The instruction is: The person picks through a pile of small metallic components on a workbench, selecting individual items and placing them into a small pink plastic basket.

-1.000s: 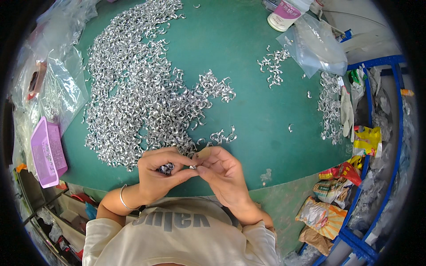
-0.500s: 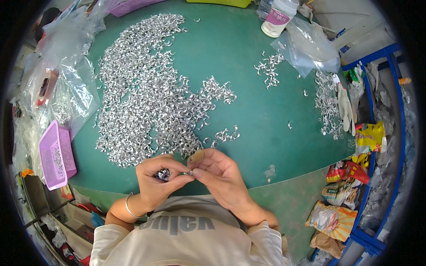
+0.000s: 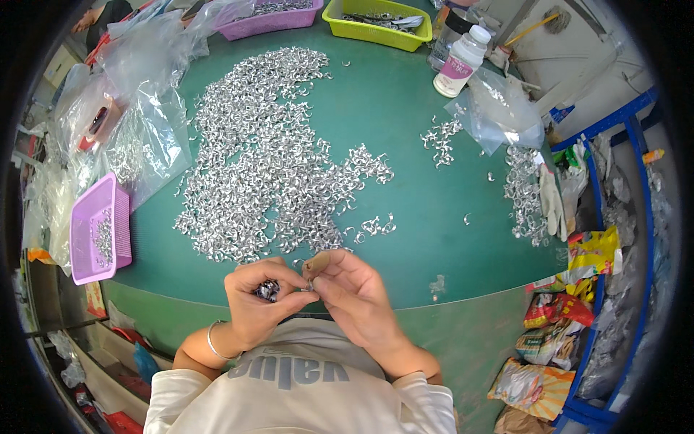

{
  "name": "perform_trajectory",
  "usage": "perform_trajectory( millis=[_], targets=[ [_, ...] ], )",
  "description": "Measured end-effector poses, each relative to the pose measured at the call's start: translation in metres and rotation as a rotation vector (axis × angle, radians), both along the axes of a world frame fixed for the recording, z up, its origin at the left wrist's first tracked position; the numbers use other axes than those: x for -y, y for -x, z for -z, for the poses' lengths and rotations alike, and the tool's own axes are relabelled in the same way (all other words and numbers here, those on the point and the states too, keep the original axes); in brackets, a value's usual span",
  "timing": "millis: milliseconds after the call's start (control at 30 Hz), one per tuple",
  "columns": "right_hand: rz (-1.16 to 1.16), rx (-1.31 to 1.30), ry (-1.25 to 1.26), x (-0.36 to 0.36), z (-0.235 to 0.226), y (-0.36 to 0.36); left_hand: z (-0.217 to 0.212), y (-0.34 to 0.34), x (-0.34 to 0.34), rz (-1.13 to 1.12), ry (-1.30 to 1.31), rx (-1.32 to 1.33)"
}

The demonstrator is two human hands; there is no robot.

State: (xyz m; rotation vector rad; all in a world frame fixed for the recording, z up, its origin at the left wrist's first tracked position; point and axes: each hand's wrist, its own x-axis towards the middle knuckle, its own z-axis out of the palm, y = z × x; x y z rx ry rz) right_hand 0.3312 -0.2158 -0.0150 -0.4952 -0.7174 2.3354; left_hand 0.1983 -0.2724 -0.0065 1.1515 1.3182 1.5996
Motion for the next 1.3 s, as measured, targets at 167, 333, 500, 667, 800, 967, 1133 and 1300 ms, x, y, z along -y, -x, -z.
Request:
perform_trajectory(
  millis=[167,333,500,667,800,967,1133,1300],
  targets=[
    [0.035,0.046,-0.056,0.006,-0.004,-0.002,0.0,-0.005,0.004,-0.003,-0.005,0.018],
    [0.063,0.047,-0.109,0.008,-0.005,-0.004,0.0,-0.006,0.005,0.01,-0.054,0.022],
    [0.079,0.027,-0.136,0.01,-0.005,-0.004,-0.001,-0.006,0.005,-0.001,-0.076,0.024],
    [0.096,0.014,-0.141,0.012,-0.004,-0.005,0.0,-0.004,0.007,0.025,-0.08,0.035],
    [0.12,0.021,-0.15,0.012,-0.004,-0.005,0.0,-0.005,0.006,0.024,-0.094,0.043],
    [0.136,0.003,-0.155,0.013,-0.003,-0.004,0.001,-0.006,0.005,0.003,-0.098,0.063],
    [0.151,0.017,-0.161,0.014,-0.004,-0.005,0.001,-0.005,0.006,0.026,-0.085,0.05],
    [0.164,0.029,-0.165,0.014,-0.003,-0.007,0.0,-0.006,0.005,0.031,-0.09,0.047]
  ],
)
